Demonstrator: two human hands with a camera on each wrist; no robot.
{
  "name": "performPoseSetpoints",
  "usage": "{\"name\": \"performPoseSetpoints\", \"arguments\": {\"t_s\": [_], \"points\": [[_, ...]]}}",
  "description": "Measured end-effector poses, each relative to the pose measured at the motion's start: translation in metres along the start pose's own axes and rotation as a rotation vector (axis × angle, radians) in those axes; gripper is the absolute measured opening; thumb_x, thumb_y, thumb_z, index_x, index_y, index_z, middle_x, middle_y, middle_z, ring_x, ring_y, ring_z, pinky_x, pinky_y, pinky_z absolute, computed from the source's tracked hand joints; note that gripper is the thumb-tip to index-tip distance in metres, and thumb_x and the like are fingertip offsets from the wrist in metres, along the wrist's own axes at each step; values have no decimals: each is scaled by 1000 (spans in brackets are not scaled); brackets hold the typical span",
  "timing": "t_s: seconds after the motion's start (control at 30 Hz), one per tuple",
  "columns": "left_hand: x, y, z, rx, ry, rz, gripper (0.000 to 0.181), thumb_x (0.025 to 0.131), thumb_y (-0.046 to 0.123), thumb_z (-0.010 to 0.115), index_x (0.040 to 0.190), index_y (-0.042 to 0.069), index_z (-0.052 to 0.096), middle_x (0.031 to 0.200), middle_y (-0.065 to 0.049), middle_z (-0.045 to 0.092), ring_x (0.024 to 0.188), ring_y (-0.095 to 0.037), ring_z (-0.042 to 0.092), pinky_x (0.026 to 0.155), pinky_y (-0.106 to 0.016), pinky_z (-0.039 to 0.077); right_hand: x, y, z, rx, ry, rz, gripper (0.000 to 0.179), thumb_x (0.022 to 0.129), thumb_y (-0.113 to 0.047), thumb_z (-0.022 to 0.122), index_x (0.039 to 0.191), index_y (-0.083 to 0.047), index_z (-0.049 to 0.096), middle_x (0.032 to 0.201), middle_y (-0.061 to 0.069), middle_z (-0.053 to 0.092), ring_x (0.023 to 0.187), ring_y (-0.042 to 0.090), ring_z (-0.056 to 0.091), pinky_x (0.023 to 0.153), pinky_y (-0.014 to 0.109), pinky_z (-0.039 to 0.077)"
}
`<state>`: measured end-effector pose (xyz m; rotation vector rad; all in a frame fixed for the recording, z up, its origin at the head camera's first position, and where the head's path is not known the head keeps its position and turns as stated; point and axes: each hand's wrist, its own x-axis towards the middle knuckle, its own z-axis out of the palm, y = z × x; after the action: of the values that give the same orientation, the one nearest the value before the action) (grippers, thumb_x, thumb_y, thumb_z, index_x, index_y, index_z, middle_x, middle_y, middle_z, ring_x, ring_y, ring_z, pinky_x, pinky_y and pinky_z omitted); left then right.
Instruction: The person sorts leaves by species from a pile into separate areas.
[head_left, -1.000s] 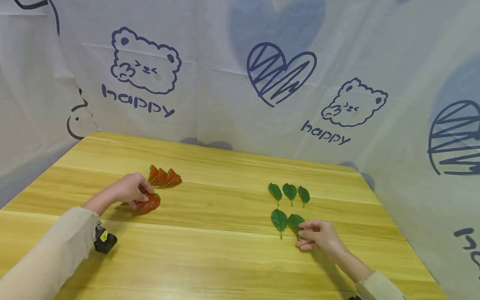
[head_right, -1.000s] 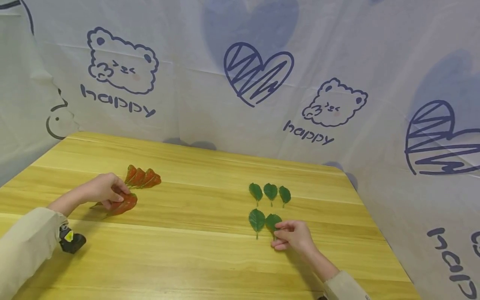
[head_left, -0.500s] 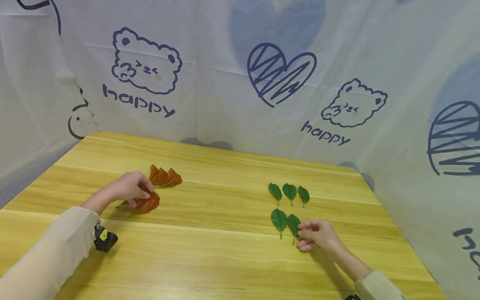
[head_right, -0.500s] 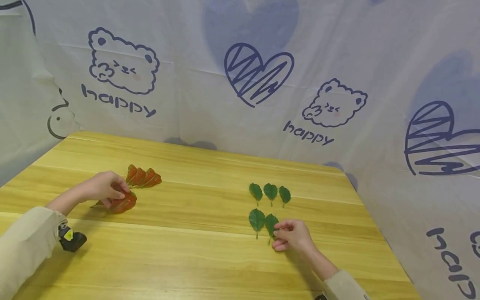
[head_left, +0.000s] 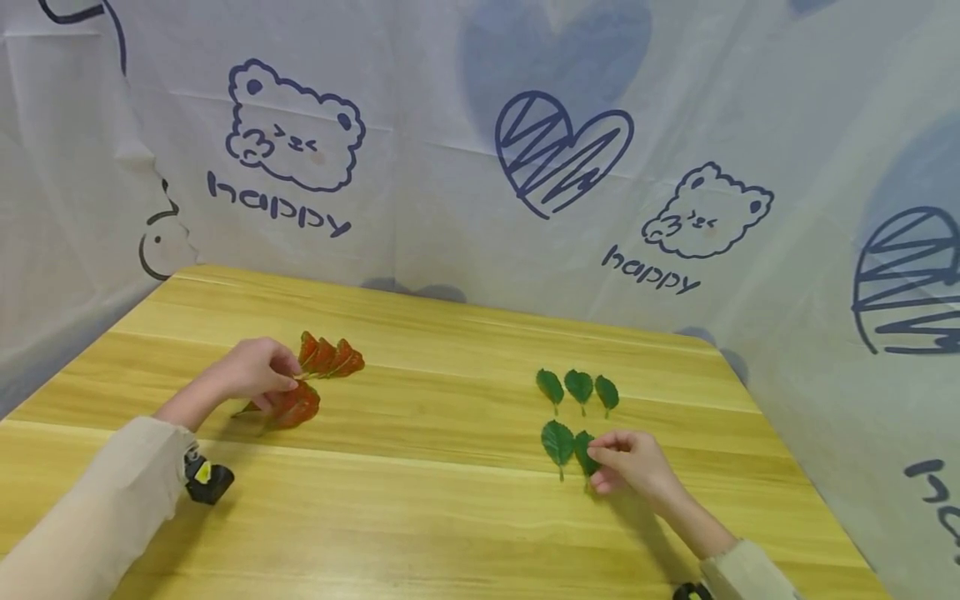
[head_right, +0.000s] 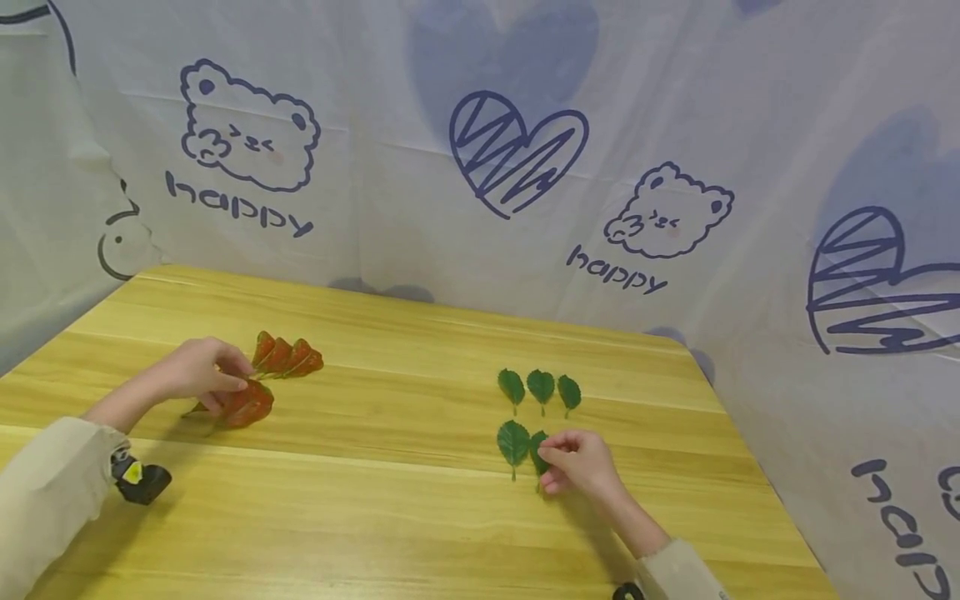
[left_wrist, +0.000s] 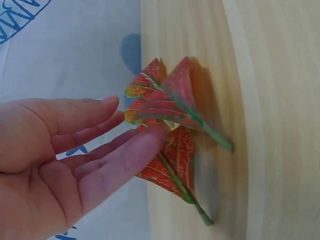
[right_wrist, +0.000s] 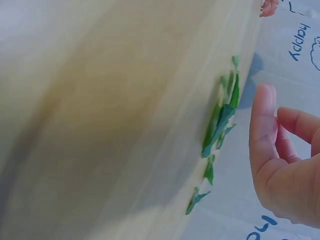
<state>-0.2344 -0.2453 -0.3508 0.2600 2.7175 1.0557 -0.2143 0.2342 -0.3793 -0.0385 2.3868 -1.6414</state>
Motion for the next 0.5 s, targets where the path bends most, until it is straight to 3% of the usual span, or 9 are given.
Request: {"name": "performPoseSetpoints", "arguments": {"t_s": [0.17,0.3,0.4,0.5], "points": [[-3,7,-2,131,120,28,22,85,6,55,97,-13,57,82,-14,60,65,-22,57,58,-35,49,1,-10,7,-50,32,-89,26,85,-1,56,103,18,54,82,19,58,64,22,62,58,32,52],[-6,17,0,250,255,55,22,85,10,56,94,-10,60,84,-17,61,78,-30,56,68,-43,45,2,-21,13,-171,69,-248,24,85,-3,57,102,14,57,87,20,61,73,27,61,62,34,52],[-8,30,5,261,299,76,21,86,11,55,95,-8,61,88,-18,61,82,-33,56,70,-45,45,2,-28,20,-306,103,-377,20,85,-5,59,100,8,62,89,15,63,76,26,61,63,32,52],[-7,42,14,227,303,134,19,86,10,56,95,-6,62,88,-16,62,82,-32,57,70,-44,46,3,-35,29,-425,133,-490,17,86,-7,59,99,3,64,89,9,63,79,23,59,65,30,51]]}}
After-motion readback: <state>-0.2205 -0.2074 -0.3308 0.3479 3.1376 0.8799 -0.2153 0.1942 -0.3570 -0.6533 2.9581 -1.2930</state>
